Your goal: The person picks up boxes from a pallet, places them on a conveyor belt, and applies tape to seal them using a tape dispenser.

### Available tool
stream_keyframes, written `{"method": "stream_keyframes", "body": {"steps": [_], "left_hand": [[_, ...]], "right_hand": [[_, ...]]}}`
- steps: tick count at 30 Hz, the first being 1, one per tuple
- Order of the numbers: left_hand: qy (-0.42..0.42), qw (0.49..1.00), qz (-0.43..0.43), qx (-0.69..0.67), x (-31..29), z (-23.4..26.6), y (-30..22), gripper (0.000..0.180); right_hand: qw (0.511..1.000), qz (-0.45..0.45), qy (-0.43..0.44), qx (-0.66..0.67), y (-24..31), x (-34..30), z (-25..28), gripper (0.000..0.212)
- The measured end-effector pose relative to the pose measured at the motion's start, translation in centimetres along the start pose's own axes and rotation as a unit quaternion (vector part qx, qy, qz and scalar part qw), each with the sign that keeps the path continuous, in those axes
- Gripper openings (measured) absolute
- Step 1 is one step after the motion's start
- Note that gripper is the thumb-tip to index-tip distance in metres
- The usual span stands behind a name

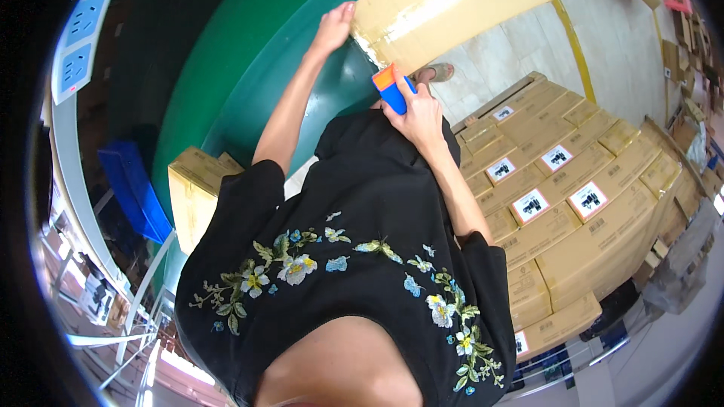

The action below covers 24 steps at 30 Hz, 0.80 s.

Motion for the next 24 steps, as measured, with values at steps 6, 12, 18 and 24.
{"method": "stream_keyframes", "body": {"steps": [6, 12, 18, 24], "left_hand": [[-0.072, 0.984, -0.074, -0.145, -0.1, -1.0, -1.5, 0.038], [-0.201, 0.962, -0.043, -0.179, -1.6, -0.1, -1.8, 0.039], [-0.183, 0.97, -0.058, -0.146, -1.5, -0.7, -1.8, 0.04], [-0.339, 0.905, 0.103, -0.236, -4.5, -3.0, -1.6, 0.043]], "right_hand": [[0.998, 0.028, -0.039, 0.027, -0.7, -2.1, 1.4, 0.071], [0.993, -0.079, 0.075, -0.047, -2.5, -5.6, 0.0, 0.071], [0.982, -0.118, 0.111, -0.099, -5.9, -1.0, -3.2, 0.062], [0.957, -0.28, 0.063, 0.044, -14.1, -2.2, 1.6, 0.066]]}}
Point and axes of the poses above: each hand's wrist, its own x-axis towards the middle knuckle, its own z-axis out of the back of the hand, y = z × x, the point moved 5 cm from there along x, towards the middle knuckle, and after that the axes turned 9 degrees about x, right-handed, at the moved point
